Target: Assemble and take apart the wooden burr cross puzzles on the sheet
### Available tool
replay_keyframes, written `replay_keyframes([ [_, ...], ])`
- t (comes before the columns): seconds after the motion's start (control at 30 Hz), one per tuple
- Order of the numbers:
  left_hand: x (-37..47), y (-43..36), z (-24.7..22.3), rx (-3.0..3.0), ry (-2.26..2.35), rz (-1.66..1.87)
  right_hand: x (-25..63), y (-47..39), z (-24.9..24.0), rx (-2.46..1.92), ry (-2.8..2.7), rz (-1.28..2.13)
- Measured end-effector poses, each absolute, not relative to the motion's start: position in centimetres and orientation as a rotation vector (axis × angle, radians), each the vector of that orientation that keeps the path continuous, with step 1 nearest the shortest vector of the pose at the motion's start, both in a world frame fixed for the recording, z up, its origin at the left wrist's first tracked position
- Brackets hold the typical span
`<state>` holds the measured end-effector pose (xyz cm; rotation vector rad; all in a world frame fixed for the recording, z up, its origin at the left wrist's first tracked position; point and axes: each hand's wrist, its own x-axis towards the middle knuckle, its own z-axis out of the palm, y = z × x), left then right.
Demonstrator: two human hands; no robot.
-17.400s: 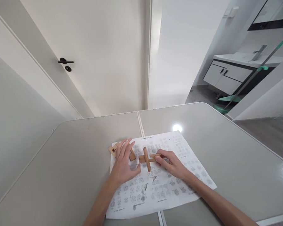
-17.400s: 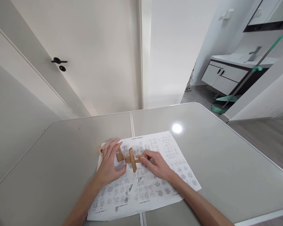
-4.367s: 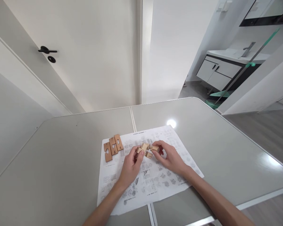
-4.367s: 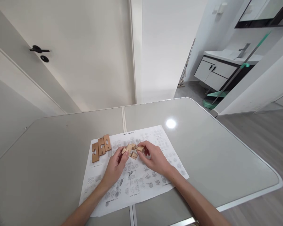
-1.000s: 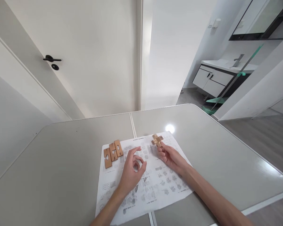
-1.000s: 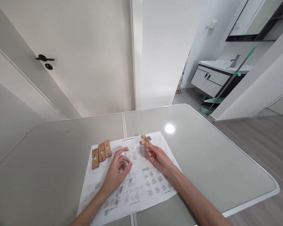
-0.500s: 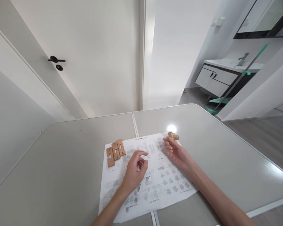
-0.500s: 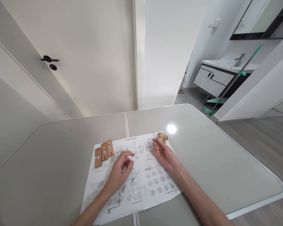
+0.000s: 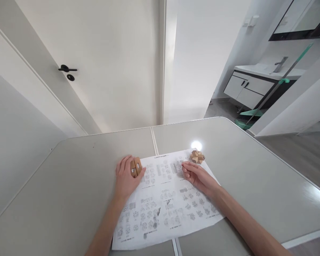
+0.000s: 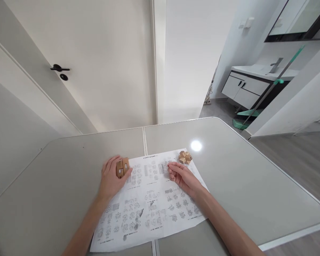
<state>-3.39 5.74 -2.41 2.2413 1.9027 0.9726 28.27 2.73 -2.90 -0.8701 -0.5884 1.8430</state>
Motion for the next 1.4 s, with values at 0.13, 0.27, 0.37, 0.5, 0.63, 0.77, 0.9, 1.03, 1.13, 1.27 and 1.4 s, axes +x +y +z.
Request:
replay_keyframes([
  [0.13,-4.4,6.0,-3.1,2.226,1.861,0.762,28.5,3.0,-3.6,-0.879,-0.509,1.769],
  [0.27,-4.5,5.8,-3.0,2.225,1.724,0.660,28.7,3.4,-4.0,-0.838,-0.461,1.736],
  [0.37,-4.0,5.5,-3.0,2.182,1.674,0.664,28.8,3.4,-3.9,-0.830,-0.436,1.716],
  [0.5,-3.0,4.9,-3.1,2.202,1.524,0.624,28.9,3.3,-3.6,-0.840,-0.426,1.703],
  [0.63,-3.1,4.6,-2.8,2.265,1.445,0.603,28.8,3.3,-3.4,-0.856,-0.426,1.703],
  [0.77,-4.6,5.0,-2.1,2.294,1.469,0.561,28.6,3.3,-3.0,-0.880,-0.458,1.692],
  [0.9,-6.3,5.4,-1.6,2.378,1.450,0.550,28.6,3.1,-2.8,-0.909,-0.474,1.691],
  [1.03,-7.0,5.7,-1.6,2.421,1.463,0.562,28.7,3.0,-3.1,-0.898,-0.480,1.699],
  [1.13,-6.9,5.7,-1.7,2.415,1.474,0.557,28.8,3.1,-3.2,-0.900,-0.486,1.696],
  [1.27,-6.7,5.8,-1.7,2.395,1.514,0.584,28.7,3.1,-3.1,-0.907,-0.489,1.700],
  [1.4,-6.2,5.7,-1.6,2.346,1.512,0.559,28.5,2.9,-2.6,-0.911,-0.503,1.710],
])
